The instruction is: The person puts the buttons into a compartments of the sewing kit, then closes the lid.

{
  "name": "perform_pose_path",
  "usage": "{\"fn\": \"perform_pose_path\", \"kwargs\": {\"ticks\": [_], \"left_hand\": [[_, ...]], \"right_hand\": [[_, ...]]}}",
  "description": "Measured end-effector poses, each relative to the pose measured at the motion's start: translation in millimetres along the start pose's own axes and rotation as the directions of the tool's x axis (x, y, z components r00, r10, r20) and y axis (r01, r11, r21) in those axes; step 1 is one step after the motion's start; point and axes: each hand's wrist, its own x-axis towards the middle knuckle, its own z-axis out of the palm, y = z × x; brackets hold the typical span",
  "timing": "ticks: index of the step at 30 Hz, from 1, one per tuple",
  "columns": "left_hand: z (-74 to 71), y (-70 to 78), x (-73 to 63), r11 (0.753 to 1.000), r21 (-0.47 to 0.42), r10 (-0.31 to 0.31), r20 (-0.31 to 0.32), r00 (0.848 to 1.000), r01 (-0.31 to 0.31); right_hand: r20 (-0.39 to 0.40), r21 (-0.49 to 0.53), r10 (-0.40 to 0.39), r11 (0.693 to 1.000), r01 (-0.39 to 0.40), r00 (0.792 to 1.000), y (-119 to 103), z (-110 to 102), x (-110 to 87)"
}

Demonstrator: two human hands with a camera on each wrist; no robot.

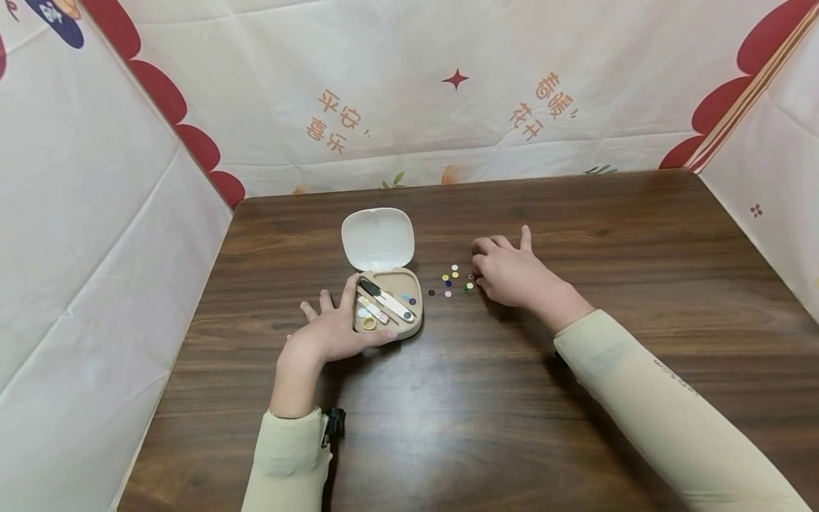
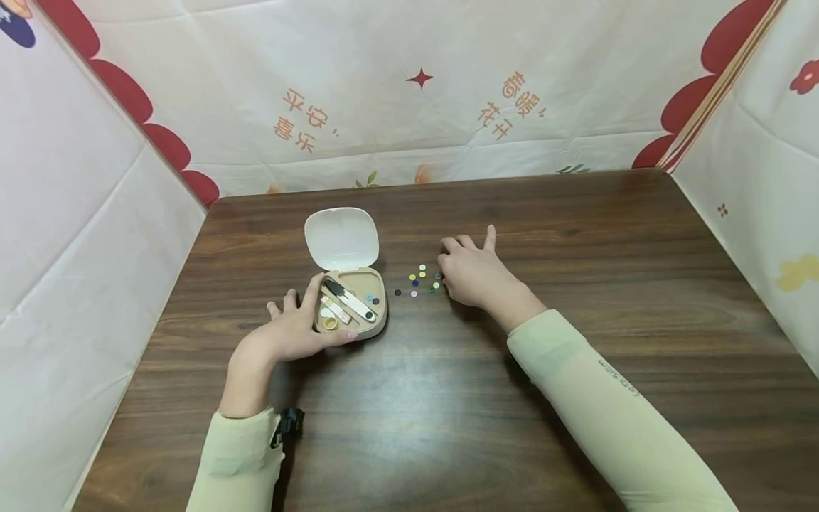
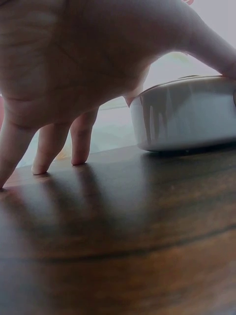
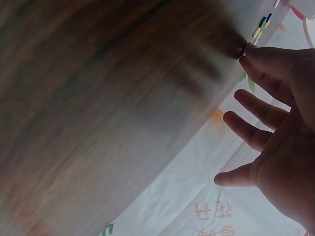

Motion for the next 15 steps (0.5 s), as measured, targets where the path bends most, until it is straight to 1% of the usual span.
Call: {"fn": "perform_pose_path", "kwargs": {"ticks": [6,8,14,15], "left_hand": [[0.3,-0.1,0.2,1.0,0.002,-0.001,-0.001,1.0,0.001],[2.0,-2.2,3.5,1.0,0.008,-0.006,0.0,1.0,0.006],[3.7,-4.7,6.1,1.0,0.003,-0.003,-0.011,1.0,0.003],[2.5,-3.4,4.4,1.0,0.003,-0.002,-0.01,1.0,0.002]], "right_hand": [[0.022,0.022,-0.006,1.0,0.006,1.0,0.2,-2.9,1.2],[0.03,0.042,-0.012,0.999,0.01,0.999,1.1,-4.2,1.3],[0.076,0.084,-0.019,0.996,0.013,0.997,6.0,-6.7,2.3],[0.083,0.087,-0.017,0.996,0.01,0.996,6.7,-7.0,2.4]]}}
